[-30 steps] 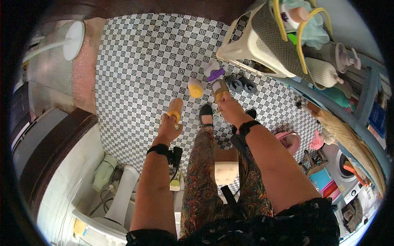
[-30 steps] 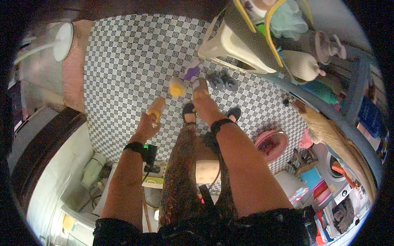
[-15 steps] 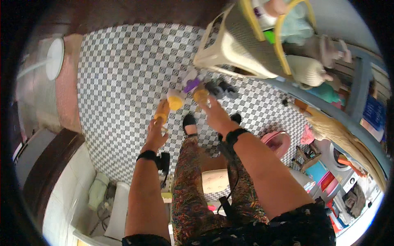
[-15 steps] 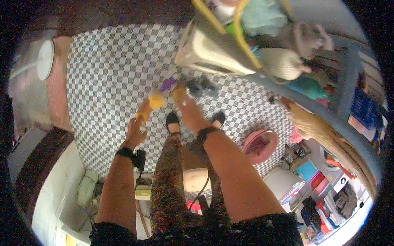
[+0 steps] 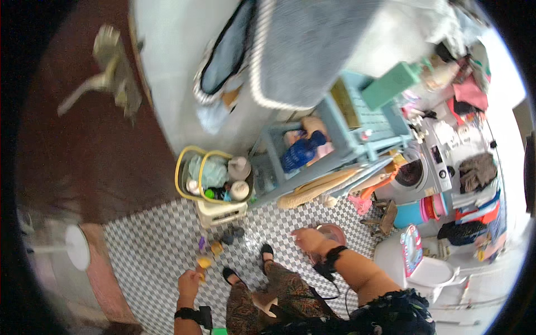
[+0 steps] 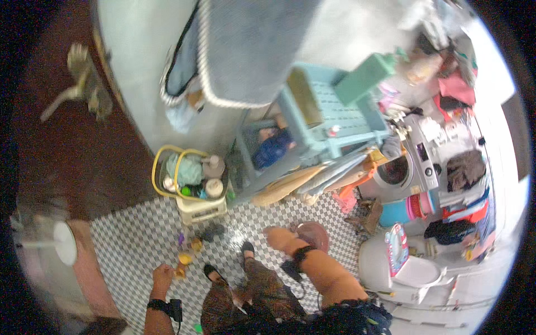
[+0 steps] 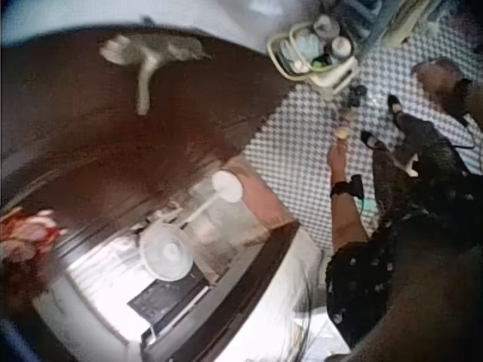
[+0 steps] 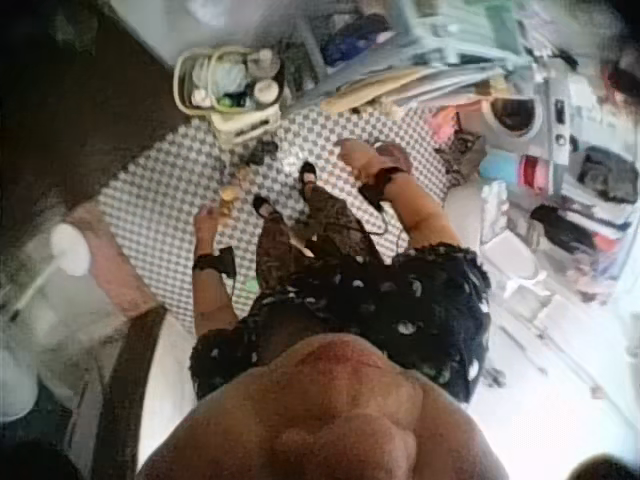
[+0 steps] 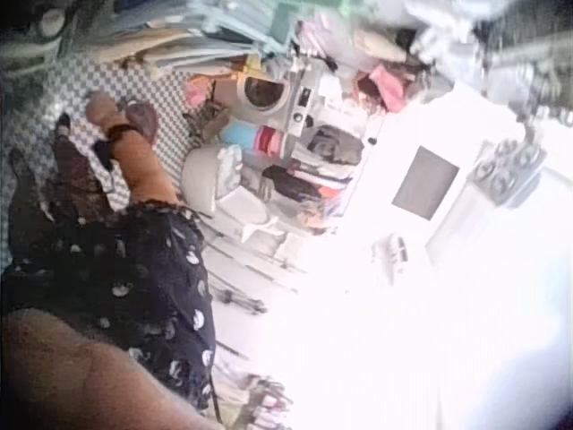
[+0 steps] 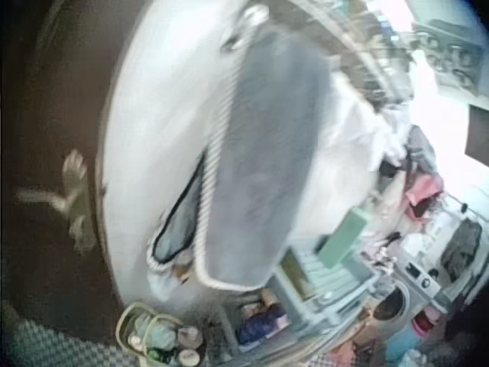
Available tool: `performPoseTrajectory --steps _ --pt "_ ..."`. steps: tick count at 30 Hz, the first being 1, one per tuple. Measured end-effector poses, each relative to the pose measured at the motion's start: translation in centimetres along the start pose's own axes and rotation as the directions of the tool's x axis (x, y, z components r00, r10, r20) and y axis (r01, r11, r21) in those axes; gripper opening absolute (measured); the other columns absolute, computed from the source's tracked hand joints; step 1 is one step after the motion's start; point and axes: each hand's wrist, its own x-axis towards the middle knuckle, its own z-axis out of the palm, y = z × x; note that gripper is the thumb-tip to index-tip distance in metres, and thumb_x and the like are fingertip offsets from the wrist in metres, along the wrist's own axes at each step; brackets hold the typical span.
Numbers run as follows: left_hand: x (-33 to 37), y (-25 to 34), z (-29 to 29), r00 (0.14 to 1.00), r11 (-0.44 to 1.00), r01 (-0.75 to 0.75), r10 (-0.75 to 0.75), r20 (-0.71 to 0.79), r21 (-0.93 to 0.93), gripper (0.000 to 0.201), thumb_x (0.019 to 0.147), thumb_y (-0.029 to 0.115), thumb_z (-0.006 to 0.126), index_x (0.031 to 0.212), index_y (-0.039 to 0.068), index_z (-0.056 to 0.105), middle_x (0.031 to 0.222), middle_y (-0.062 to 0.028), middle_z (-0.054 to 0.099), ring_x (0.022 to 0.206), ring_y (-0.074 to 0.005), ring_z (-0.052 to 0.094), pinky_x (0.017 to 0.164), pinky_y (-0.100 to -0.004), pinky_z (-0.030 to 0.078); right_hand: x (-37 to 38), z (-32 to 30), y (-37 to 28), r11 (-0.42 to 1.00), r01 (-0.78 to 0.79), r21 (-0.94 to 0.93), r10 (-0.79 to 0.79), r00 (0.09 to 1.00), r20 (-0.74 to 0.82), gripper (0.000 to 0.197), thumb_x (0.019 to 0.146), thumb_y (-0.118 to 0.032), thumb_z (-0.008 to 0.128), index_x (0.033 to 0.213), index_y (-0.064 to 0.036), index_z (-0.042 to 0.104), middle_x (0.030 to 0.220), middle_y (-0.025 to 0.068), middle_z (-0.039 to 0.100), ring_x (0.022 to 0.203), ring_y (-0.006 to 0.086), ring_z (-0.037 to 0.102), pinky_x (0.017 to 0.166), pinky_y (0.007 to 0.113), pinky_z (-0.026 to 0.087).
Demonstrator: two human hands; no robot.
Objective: The person places bottles and a basket onto a plastic shelf unit and wipes a light blue shelf tray with a cloth from a basin.
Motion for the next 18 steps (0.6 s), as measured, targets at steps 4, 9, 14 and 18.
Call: performPoseTrajectory --steps 4,9,14,18 --pt "2.3 11.4 -5.6 0.963 0.956 -0.255 0.238 -0.128 -0.143 0.017 0.076 0.017 0.057 0.069 0.001 0.054 0.063 -0.0123 0.055 0.057 -0.0280 0.054 0.055 -0.0335 0.043 -9.0 -10.2 2.3 0.967 -0.254 -0.019 0.238 0.926 -0.294 0.019 0.075 -0.019 0.047 0.079 -0.0085 0.062 0.080 0.0140 0.061 0.075 0.0312 0.059 0.070 0.041 0.047" --pt "3.6 33.3 -11.6 0.682 0.683 -0.727 0.704 -0.198 -0.076 0.010 0.077 0.008 0.054 0.072 -0.001 0.053 0.071 -0.0132 0.054 0.066 -0.0277 0.053 0.062 -0.0326 0.043 -18.0 -22.7 5.9 0.930 -0.083 0.359 0.367 0.300 -0.880 0.011 0.076 -0.010 0.053 0.081 -0.0015 0.058 0.072 0.0141 0.061 0.064 0.0227 0.060 0.059 0.033 0.047" --pt "4.4 48.0 -10.9 0.433 0.466 -0.878 0.871 -0.233 0.106 0.019 0.073 0.006 0.054 0.091 0.000 0.054 0.090 -0.0140 0.054 0.085 -0.0269 0.053 0.076 -0.0319 0.042 -18.2 -34.3 8.8 0.984 0.174 -0.027 -0.028 0.000 -1.000 0.026 0.075 -0.006 0.054 0.101 -0.0015 0.054 0.085 0.0109 0.057 0.069 0.0186 0.057 0.064 0.027 0.046" --pt "7.7 55.3 -9.5 0.409 0.441 -0.868 0.896 -0.175 0.230 0.029 0.076 0.012 0.056 0.102 0.000 0.050 0.100 -0.0169 0.052 0.096 -0.0316 0.050 0.083 -0.0350 0.040 -16.4 -43.0 7.3 0.973 0.178 -0.150 -0.161 0.053 -0.986 0.036 0.076 -0.017 0.059 0.111 -0.0098 0.051 0.098 0.0144 0.053 0.071 0.0210 0.056 0.067 0.031 0.046"
